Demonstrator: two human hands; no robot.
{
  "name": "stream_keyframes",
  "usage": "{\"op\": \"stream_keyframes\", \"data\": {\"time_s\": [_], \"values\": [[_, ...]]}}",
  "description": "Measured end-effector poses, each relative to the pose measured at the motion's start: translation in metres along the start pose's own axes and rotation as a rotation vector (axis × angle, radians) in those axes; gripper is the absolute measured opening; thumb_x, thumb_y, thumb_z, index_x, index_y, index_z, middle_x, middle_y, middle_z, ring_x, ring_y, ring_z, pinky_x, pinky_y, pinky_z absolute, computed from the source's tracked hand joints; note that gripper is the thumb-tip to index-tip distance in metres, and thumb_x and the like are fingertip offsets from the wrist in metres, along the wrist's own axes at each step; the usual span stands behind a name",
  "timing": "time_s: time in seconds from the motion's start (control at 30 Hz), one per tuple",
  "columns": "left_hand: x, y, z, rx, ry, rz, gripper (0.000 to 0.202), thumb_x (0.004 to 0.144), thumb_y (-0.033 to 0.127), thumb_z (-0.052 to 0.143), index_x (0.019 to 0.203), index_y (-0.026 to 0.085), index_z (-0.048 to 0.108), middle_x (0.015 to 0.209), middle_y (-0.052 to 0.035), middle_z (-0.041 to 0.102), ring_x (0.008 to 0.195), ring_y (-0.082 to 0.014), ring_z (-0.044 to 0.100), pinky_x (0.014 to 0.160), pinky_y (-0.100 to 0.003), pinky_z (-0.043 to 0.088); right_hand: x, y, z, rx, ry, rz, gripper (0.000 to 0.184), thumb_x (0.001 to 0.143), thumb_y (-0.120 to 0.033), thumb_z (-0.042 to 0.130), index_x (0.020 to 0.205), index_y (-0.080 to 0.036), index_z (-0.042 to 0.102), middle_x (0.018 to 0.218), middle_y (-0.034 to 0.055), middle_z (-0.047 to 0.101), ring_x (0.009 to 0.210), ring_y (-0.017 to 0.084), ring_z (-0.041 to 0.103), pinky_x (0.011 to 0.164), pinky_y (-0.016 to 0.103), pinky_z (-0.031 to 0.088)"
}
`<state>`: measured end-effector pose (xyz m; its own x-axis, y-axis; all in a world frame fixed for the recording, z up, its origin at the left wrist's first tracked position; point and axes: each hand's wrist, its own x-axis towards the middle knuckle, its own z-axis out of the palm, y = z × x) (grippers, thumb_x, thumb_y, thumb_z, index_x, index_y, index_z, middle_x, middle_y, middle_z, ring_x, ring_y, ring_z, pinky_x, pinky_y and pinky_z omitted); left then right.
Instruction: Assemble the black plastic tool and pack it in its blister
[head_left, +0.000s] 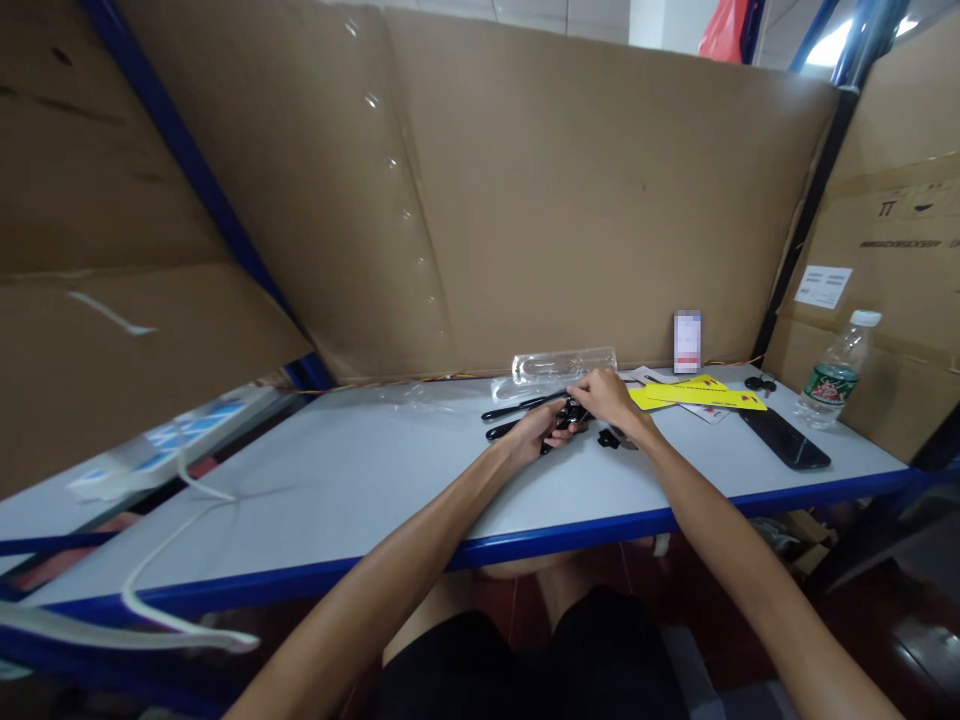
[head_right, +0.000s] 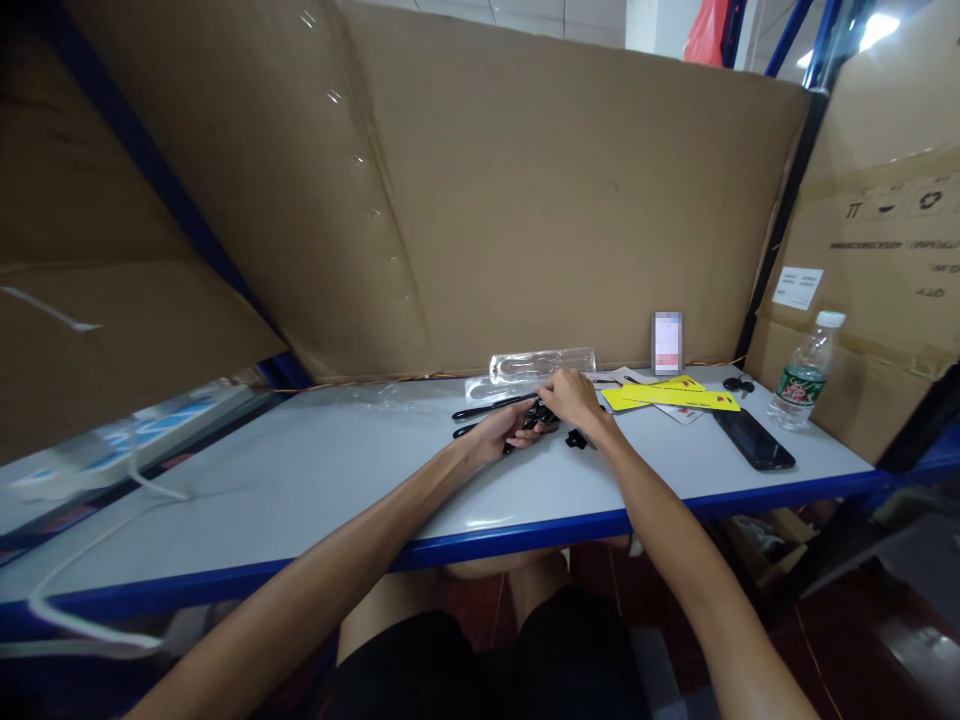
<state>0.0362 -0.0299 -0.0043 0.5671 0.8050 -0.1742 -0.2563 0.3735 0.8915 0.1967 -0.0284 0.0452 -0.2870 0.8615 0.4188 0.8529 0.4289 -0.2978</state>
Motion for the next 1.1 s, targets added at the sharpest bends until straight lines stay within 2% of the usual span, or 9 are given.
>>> {"op": "stream_keyframes", "data": {"time_s": [0.13, 0.23, 0.33, 0.47, 0.57, 0.63, 0.7, 0.87, 1.1], "values": [[0.001, 0.001, 0.000, -0.014, 0.040, 0.022, 0.022, 0.101, 0.032, 0.041, 0.089, 0.016, 0.050, 0.061, -0.0006, 0.053, 0.037, -0.0046, 0.035, 0.031, -0.012, 0.018, 0.005, 0.006, 0.004, 0.107, 0.009, 0.013, 0.032, 0.091, -0.034, 0.060, 0.070, -0.018, 0.078, 0.062, 0.0019, 0.066, 0.062, 0.015, 0.054, 0.056, 0.026, 0.026], [0.000, 0.003, 0.001, -0.016, 0.130, 0.036, 0.031, 0.104, 0.032, 0.032, 0.086, 0.015, 0.050, 0.059, -0.0011, 0.052, 0.036, -0.0046, 0.034, 0.031, -0.013, 0.017, 0.009, 0.015, 0.002, 0.196, 0.099, 0.020, 0.034, 0.092, -0.036, 0.057, 0.073, -0.017, 0.078, 0.061, 0.0002, 0.064, 0.061, 0.014, 0.054, 0.057, 0.025, 0.029], [-0.001, 0.003, 0.004, 0.000, 0.157, 0.050, 0.031, 0.104, 0.035, 0.034, 0.086, 0.015, 0.051, 0.059, -0.0015, 0.054, 0.036, -0.0046, 0.033, 0.032, -0.014, 0.017, 0.012, 0.025, 0.000, 0.203, 0.180, 0.032, 0.033, 0.093, -0.037, 0.056, 0.076, -0.019, 0.077, 0.064, 0.0007, 0.065, 0.064, 0.015, 0.055, 0.057, 0.025, 0.030], [-0.002, -0.002, 0.011, 0.069, 0.214, 0.161, 0.025, 0.101, 0.039, 0.043, 0.090, 0.017, 0.050, 0.059, -0.0011, 0.055, 0.036, -0.0054, 0.035, 0.033, -0.014, 0.017, 0.015, 0.035, 0.003, 0.159, 0.223, 0.220, 0.024, 0.088, -0.040, 0.066, 0.078, -0.020, 0.074, 0.074, 0.0040, 0.070, 0.070, 0.017, 0.060, 0.056, 0.025, 0.031], [-0.002, -0.004, 0.015, 0.099, 0.262, 0.278, 0.025, 0.098, 0.044, 0.049, 0.095, 0.020, 0.050, 0.058, 0.0013, 0.054, 0.035, -0.0056, 0.034, 0.033, -0.013, 0.016, 0.018, 0.040, 0.010, 0.313, 0.101, 0.308, 0.037, 0.087, -0.051, 0.069, 0.070, -0.018, 0.067, 0.066, 0.0045, 0.068, 0.060, 0.015, 0.059, 0.050, 0.023, 0.032], [-0.002, -0.004, 0.018, 0.102, 0.238, 0.323, 0.028, 0.095, 0.048, 0.054, 0.098, 0.021, 0.050, 0.058, 0.0027, 0.053, 0.035, -0.0055, 0.033, 0.034, -0.014, 0.016, 0.020, 0.040, 0.017, 0.526, -0.041, 0.255, 0.043, 0.088, -0.055, 0.067, 0.068, -0.017, 0.064, 0.059, 0.0023, 0.064, 0.050, 0.013, 0.055, 0.044, 0.021, 0.033], [-0.004, -0.003, 0.019, 0.116, 0.199, 0.345, 0.032, 0.092, 0.051, 0.057, 0.099, 0.020, 0.051, 0.058, 0.0034, 0.053, 0.035, -0.0053, 0.032, 0.034, -0.014, 0.016, 0.022, 0.038, 0.022, 0.702, -0.099, 0.192, 0.043, 0.088, -0.054, 0.067, 0.069, -0.017, 0.062, 0.056, 0.0004, 0.062, 0.044, 0.011, 0.052, 0.039, 0.020, 0.034], [-0.007, -0.002, 0.022, 0.169, 0.175, 0.385, 0.039, 0.088, 0.056, 0.062, 0.099, 0.019, 0.054, 0.058, 0.0037, 0.053, 0.035, -0.0044, 0.032, 0.033, -0.014, 0.016, 0.021, 0.031, 0.027, 0.800, -0.034, 0.141, 0.038, 0.088, -0.047, 0.069, 0.067, -0.017, 0.062, 0.050, -0.0027, 0.057, 0.038, 0.009, 0.047, 0.034, 0.019, 0.034], [-0.009, -0.002, 0.024, 0.202, 0.167, 0.429, 0.042, 0.086, 0.060, 0.064, 0.096, 0.020, 0.054, 0.058, 0.0041, 0.053, 0.035, -0.0041, 0.032, 0.032, -0.013, 0.017, 0.020, 0.029, 0.024, 0.811, -0.055, 0.083, 0.044, 0.085, -0.055, 0.070, 0.067, -0.017, 0.061, 0.048, -0.0032, 0.057, 0.038, 0.010, 0.050, 0.036, 0.019, 0.037]]}}
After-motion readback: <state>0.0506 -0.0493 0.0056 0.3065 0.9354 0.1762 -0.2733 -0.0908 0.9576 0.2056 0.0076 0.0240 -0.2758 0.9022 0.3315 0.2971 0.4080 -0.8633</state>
